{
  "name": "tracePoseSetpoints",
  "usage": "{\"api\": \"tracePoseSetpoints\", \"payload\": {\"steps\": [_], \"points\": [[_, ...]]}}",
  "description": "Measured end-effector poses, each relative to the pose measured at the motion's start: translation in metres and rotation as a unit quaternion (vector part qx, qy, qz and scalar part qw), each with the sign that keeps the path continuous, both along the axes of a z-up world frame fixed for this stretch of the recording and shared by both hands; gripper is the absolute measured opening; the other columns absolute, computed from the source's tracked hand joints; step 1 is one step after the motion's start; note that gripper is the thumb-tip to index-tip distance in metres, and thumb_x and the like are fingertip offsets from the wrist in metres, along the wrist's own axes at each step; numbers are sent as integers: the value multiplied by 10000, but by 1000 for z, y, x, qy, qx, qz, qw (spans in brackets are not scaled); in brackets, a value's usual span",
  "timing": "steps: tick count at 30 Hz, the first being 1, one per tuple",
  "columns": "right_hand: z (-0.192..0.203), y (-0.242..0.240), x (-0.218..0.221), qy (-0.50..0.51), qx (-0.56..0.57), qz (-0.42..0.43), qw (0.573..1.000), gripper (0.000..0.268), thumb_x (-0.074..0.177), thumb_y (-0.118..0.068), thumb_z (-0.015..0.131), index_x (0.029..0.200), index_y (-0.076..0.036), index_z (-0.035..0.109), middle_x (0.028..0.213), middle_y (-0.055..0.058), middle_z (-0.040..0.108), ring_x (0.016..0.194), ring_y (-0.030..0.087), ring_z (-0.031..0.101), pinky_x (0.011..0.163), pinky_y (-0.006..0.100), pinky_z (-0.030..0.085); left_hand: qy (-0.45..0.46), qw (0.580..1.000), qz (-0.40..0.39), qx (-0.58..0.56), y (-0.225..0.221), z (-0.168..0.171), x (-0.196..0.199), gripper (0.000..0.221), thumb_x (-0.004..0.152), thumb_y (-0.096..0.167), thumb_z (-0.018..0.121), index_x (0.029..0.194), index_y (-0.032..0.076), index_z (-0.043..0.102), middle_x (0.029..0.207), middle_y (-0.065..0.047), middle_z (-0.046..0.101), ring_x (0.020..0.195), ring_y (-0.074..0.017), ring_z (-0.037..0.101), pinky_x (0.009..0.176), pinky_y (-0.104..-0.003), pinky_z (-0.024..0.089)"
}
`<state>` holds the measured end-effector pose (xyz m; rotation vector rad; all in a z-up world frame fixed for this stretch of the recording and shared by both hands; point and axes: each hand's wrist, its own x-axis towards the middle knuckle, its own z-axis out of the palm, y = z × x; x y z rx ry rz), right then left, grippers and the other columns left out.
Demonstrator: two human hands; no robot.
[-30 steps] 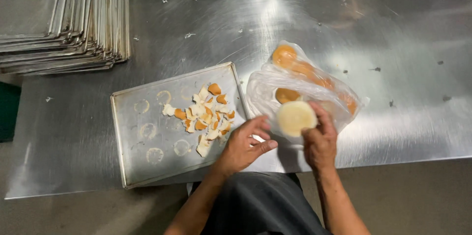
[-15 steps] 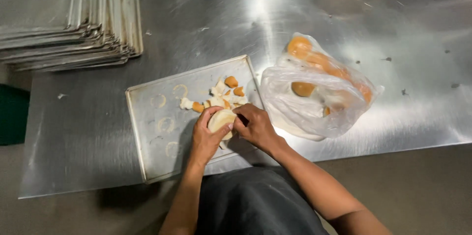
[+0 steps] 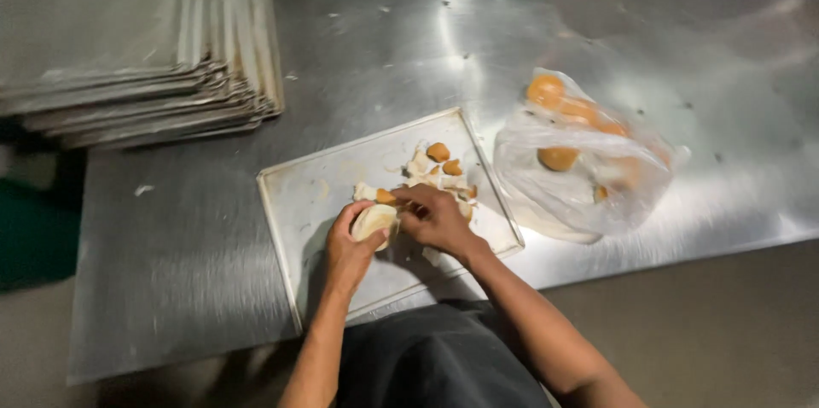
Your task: Manually crumbling bread rolls from a plastic bag onto a metal tray.
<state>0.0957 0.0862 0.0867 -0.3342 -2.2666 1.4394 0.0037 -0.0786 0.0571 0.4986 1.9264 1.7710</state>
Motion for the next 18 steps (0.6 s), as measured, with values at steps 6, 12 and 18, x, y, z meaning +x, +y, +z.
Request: {"api": "tracePoseSetpoints", "payload": {"steps": [6,12,18], "points": [[-38,-29,-6,6,87,-78,993,178,807,-43,730,983,-31,753,854,127,714,751,229,709,670,329,569,-9,991,-131,-34,-2,-13,-23,437,783,-56,685,1208,51,681,1063,-60,730,966,-141,678,860,-276,552],[-110,-3,7,78,-249,-234,937,189,862,-36,676,1026,3,762,941,185,718,815,285,681,731,354,564,-193,969,-139,71,-1,-8,-34,494,780,-32,774,1238,47,607,1114,-86,694,1003,-178,668,883,-319,563],[-2,-34,6,32,114,-178,977,378,761,-69,710,1137,-28,732,1027,163,707,908,291,689,799,367,547,-125,976,-172,50,5,-1,-46,544,776,-16,773,1283,50,586,1168,-86,685,1056,-174,662,927,-301,553]]}}
